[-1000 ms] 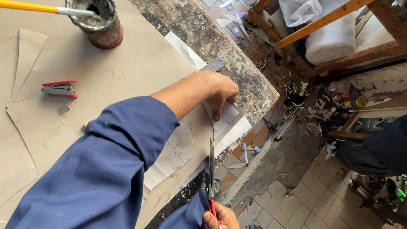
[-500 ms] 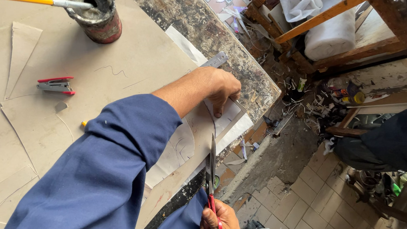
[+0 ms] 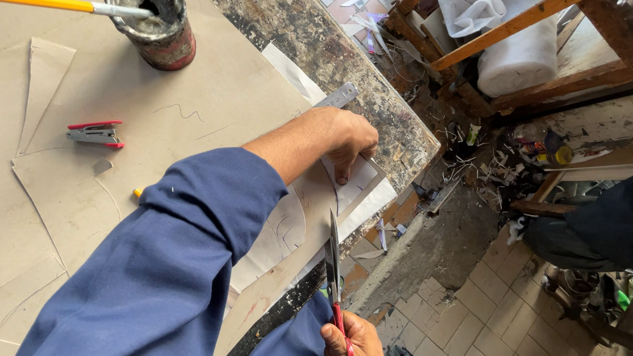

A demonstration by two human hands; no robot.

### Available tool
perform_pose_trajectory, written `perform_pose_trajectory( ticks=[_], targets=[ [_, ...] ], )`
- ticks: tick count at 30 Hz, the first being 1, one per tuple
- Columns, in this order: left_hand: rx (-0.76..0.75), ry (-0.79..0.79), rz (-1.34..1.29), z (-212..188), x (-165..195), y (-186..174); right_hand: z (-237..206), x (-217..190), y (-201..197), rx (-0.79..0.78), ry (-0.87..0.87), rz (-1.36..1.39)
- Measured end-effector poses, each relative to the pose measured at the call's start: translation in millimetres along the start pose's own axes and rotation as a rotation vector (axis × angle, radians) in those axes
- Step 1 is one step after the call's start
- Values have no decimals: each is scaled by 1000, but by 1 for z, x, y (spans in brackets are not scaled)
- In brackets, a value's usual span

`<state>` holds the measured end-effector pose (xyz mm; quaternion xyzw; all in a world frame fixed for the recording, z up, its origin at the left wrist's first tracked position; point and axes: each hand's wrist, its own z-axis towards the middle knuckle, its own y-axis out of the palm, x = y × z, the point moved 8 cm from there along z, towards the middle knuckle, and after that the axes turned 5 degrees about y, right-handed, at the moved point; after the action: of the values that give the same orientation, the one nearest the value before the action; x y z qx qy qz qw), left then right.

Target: The person arranges paper pattern pieces on a large worktable, traces marking lines onto a paper pattern with a pencil, and cuts along the drawn lines with scissors. They reposition the paper, hold a ruler against it while marking, and fold and press a cut pattern piece at the end.

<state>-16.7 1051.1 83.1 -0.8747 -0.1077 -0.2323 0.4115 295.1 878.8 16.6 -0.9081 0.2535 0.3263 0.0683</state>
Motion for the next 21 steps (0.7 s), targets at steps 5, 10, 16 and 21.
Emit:
perform_pose_trajectory(
  ticks=[5,10,16,21],
  targets=[
    [-1,-5,-6,-3,1,-1,1,-2,2,-6,-13,0],
    [15,-23,-15,-8,2,-5,-2,-9,1,30,0,-86],
    [-13,-49,23,-11,3,-5,-4,-29,-2,-11,8,-20],
    [13,-29,1,-10,3,-5,1,-51,-4,-65,-5,-3]
  ],
)
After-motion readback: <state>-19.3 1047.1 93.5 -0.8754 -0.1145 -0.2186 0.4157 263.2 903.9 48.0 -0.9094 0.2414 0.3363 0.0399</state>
